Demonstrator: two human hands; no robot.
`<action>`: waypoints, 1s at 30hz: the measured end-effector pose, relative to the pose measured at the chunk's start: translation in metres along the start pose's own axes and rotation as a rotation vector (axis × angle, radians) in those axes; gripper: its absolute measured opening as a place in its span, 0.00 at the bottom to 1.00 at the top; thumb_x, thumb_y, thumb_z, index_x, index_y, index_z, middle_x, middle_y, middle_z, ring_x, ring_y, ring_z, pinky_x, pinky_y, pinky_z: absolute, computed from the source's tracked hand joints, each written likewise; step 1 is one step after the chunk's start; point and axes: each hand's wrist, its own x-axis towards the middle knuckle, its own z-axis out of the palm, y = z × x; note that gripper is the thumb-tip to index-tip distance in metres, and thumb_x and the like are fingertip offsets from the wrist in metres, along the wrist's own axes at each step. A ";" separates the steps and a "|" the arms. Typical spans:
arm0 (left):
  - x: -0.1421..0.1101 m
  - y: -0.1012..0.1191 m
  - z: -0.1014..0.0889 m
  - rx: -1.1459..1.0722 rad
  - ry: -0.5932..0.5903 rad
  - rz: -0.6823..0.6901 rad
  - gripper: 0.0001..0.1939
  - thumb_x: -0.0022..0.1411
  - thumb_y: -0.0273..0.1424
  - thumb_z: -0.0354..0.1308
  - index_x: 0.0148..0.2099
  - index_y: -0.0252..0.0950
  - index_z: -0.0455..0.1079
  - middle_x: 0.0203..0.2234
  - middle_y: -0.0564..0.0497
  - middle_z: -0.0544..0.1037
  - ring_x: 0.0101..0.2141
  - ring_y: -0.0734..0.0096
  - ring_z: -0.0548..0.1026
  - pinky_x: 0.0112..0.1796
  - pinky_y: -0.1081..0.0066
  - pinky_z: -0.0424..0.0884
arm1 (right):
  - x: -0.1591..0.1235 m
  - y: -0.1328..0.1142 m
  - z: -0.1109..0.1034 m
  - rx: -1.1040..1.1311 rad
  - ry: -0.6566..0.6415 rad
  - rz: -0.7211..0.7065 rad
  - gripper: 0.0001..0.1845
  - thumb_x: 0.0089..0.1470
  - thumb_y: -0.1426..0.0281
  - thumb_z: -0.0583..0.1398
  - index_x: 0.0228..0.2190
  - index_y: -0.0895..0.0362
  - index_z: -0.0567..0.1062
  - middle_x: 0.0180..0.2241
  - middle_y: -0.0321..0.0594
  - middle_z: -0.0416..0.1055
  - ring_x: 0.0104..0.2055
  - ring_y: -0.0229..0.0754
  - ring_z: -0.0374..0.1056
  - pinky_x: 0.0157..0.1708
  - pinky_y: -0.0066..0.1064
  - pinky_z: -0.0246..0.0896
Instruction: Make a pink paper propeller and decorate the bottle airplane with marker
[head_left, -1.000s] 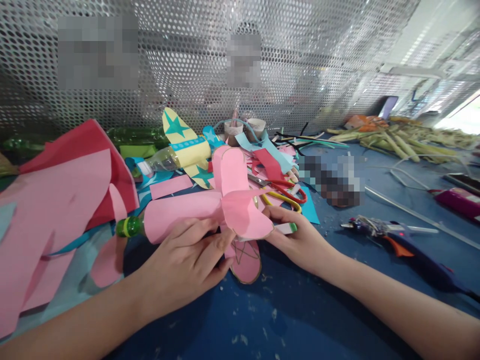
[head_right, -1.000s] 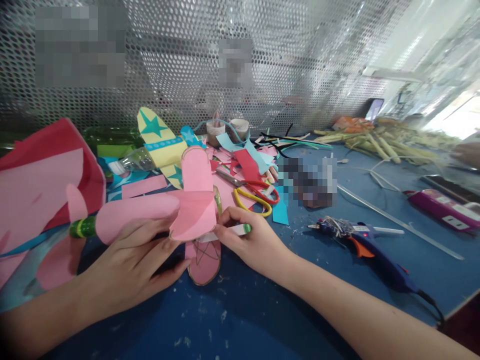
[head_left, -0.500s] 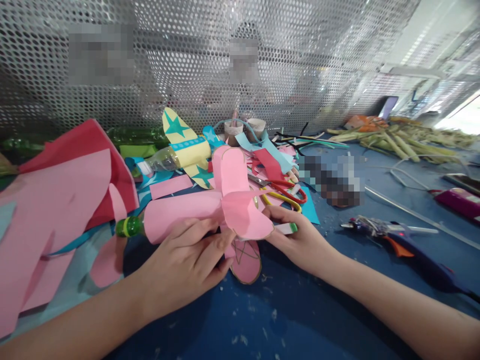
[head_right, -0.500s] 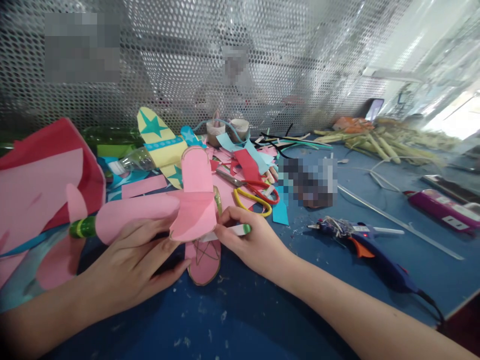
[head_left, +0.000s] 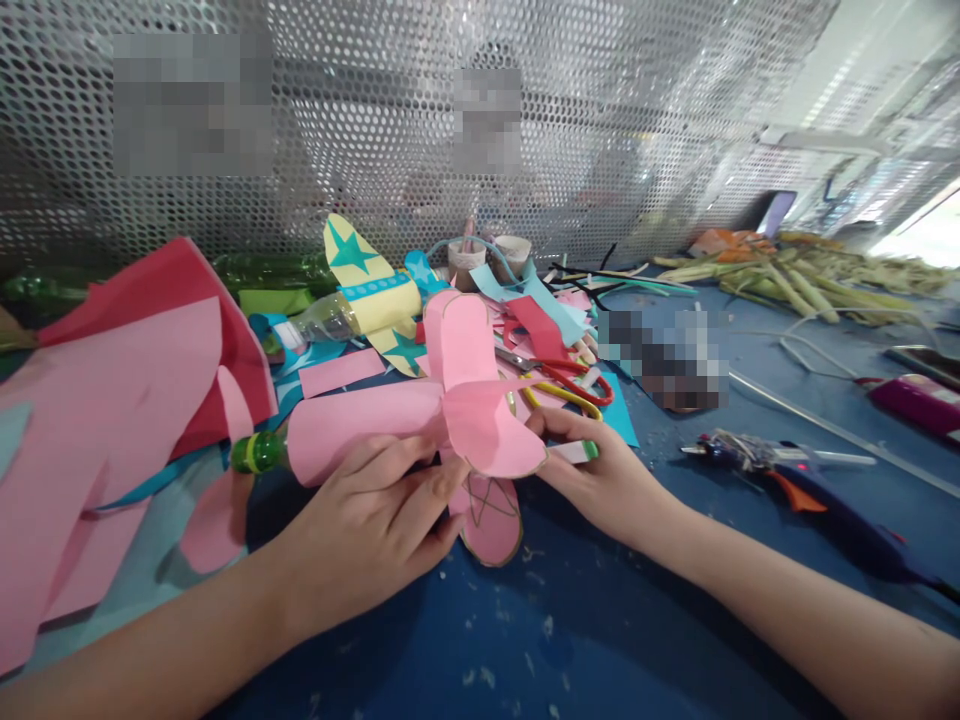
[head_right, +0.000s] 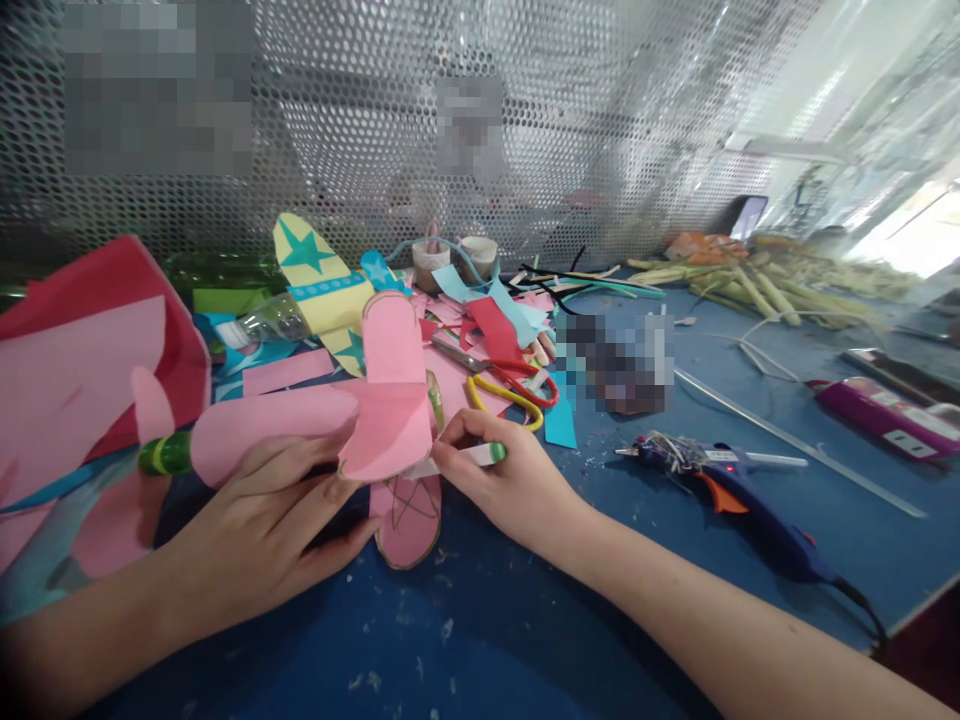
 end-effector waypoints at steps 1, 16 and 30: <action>0.000 0.000 0.000 -0.006 0.005 -0.002 0.12 0.64 0.27 0.53 0.48 0.27 0.67 0.31 0.43 0.80 0.40 0.52 0.77 0.39 0.57 0.74 | 0.000 0.000 0.000 0.008 -0.004 0.009 0.10 0.54 0.68 0.59 0.23 0.54 0.66 0.23 0.32 0.63 0.25 0.37 0.56 0.25 0.29 0.52; -0.002 0.000 0.001 -0.024 -0.004 -0.015 0.13 0.64 0.27 0.53 0.50 0.26 0.66 0.30 0.42 0.80 0.42 0.50 0.76 0.39 0.56 0.74 | 0.000 0.000 -0.001 0.048 -0.037 0.048 0.09 0.54 0.68 0.59 0.23 0.55 0.67 0.23 0.32 0.61 0.25 0.36 0.54 0.24 0.29 0.48; -0.001 0.001 0.001 -0.003 -0.009 -0.006 0.13 0.64 0.28 0.52 0.49 0.27 0.66 0.29 0.44 0.80 0.41 0.53 0.77 0.39 0.57 0.74 | 0.001 0.000 -0.001 0.056 -0.062 0.046 0.09 0.54 0.69 0.58 0.23 0.55 0.67 0.23 0.32 0.61 0.25 0.37 0.53 0.24 0.29 0.48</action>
